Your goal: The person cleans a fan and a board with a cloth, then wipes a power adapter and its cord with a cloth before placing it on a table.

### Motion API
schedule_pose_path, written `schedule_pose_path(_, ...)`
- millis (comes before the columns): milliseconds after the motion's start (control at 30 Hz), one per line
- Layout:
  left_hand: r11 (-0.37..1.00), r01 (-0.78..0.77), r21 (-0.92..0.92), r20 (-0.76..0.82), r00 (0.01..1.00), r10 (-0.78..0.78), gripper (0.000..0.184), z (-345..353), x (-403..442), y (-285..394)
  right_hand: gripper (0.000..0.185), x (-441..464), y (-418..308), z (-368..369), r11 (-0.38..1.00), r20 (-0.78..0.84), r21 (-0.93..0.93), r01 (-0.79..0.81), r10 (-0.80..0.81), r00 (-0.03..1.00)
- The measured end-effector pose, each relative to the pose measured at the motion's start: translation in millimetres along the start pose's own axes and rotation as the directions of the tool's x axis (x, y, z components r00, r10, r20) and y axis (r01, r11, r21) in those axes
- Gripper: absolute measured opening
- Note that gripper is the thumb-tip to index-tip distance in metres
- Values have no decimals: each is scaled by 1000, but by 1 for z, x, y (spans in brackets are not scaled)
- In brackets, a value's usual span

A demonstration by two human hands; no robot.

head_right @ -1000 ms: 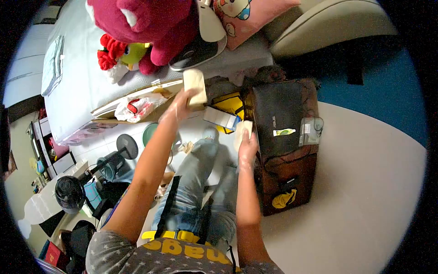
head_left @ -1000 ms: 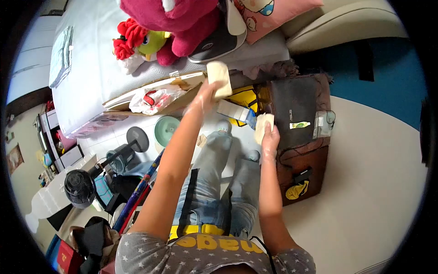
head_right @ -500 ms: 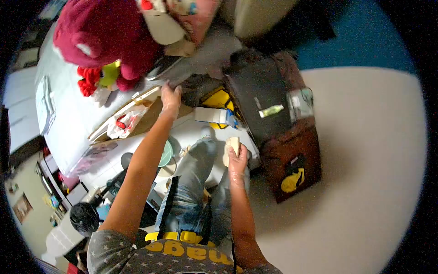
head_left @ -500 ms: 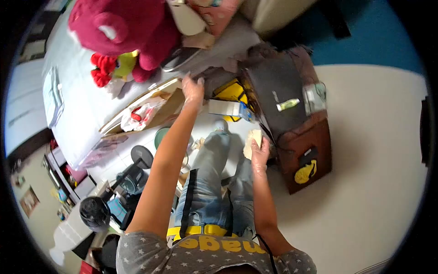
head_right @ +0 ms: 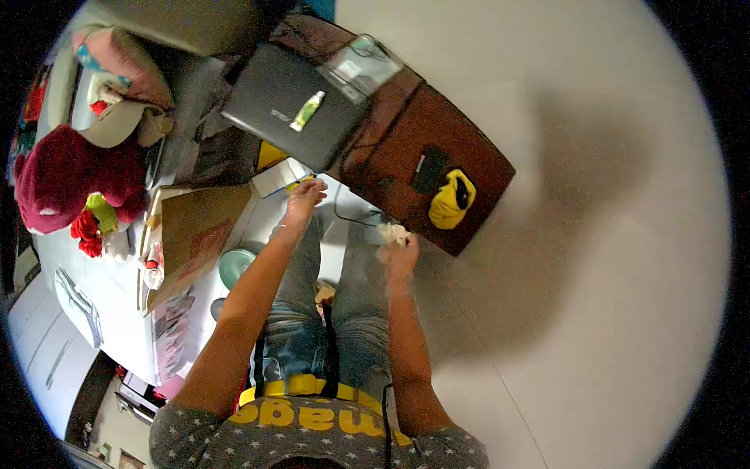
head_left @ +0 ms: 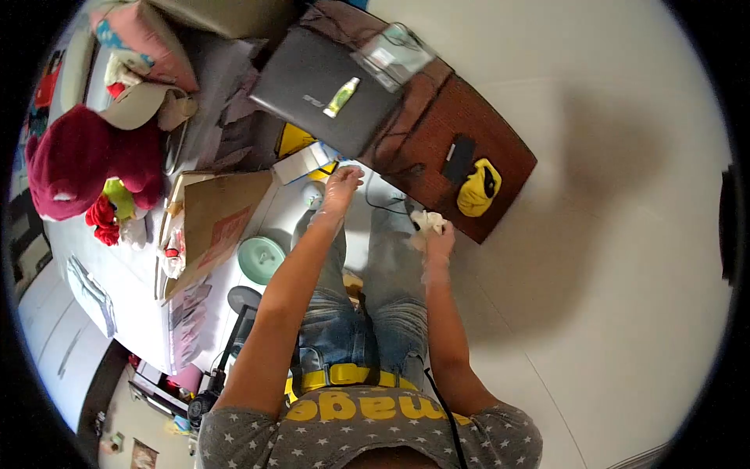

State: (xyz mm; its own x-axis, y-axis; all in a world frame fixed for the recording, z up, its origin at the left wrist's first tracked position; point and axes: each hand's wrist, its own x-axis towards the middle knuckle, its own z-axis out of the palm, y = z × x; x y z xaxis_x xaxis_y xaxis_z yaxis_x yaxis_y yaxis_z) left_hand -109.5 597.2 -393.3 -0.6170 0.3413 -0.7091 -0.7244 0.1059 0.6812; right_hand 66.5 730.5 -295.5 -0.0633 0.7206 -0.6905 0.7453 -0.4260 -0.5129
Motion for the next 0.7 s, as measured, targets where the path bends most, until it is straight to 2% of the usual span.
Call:
schedule_pose_path(67, 981, 61, 183, 108, 991, -82, 19, 36, -1, -13, 20, 19, 2, -30, 997, -69, 73, -29, 34, 997)
schedule_pose_path(100, 974, 137, 182, 122, 980, -160, 20, 54, -1, -20, 25, 25, -8, -43, 996, -69, 50, -74, 78, 995)
schedule_pose_path(133, 971, 139, 194, 127, 978, -166, 20, 71, -2, -27, 25, 40, -6, -50, 995, -73, 59, -84, 88, 993)
schedule_pose_path(200, 955, 112, 273, 153, 975, -159, 24, 94, -3, -49, 32, 75, 0, -53, 996, -86, -72, 58, -64, 994)
schedule_pose_path(233, 928, 82, 362, 135, 981, -139, 27, 101, 3, -69, 37, 93, 1, -48, 958, -110, -239, 158, -189, 976)
schedule_pose_path(267, 924, 90, 371, 127, 981, -147, 27, 112, -1, -74, 42, 111, 0, -41, 882, -107, -400, 250, -315, 943)
schedule_pose_path(300, 846, 111, 521, 74, 982, -175, 29, 122, -8, -77, 42, 120, -10, -41, 884, -97, -398, 246, -307, 947)
schedule_pose_path(333, 742, 138, 656, 14, 981, -195, 31, 128, -13, -78, 45, 128, -18, -40, 862, 36, -424, 276, -289, 957)
schedule_pose_path(367, 728, 128, 673, -30, 989, -146, 34, 122, -4, -111, 48, 135, -24, -36, 840, 169, -444, 313, -265, 949)
schedule_pose_path(400, 722, 140, 678, -45, 988, -150, 34, 118, -5, -116, 48, 142, -23, -29, 842, 182, -440, 312, -256, 949)
schedule_pose_path(433, 889, 229, 396, -47, 972, -229, 31, 115, -8, -122, 45, 145, -20, -22, 845, 224, -421, 330, -256, 940)
schedule_pose_path(467, 952, 298, 67, -22, 954, -298, 29, 114, -9, -127, 43, 148, -18, -15, 846, 263, -402, 351, -260, 929)
schedule_pose_path(500, 905, 380, -190, -63, 916, -397, 26, 118, -14, -118, 41, 149, -13, -8, 999, 326, -40, 28, -14, 945)
schedule_pose_path(533, 903, 383, -195, -73, 912, -403, 26, 122, -20, -110, 41, 152, -8, -6, 999, 334, -48, 23, -6, 943)
schedule_pose_path(600, 897, 416, -147, -171, 883, -438, 23, 119, -14, -111, 42, 152, -8, 1, 940, 181, -140, 310, -284, 942)
schedule_pose_path(633, 905, 410, -112, -165, 890, -424, 21, 116, -12, -111, 60, 155, -9, -1, 868, 12, -391, 305, -327, 945)
schedule_pose_path(667, 904, 412, -116, -170, 888, -427, 21, 114, -10, -112, 60, 149, -23, -4, 867, 19, -394, 306, -325, 946)
schedule_pose_path(700, 904, 416, -102, -163, 889, -428, 21, 113, -9, -113, 70, 143, -32, -7, 819, -35, -487, 303, -365, 930)
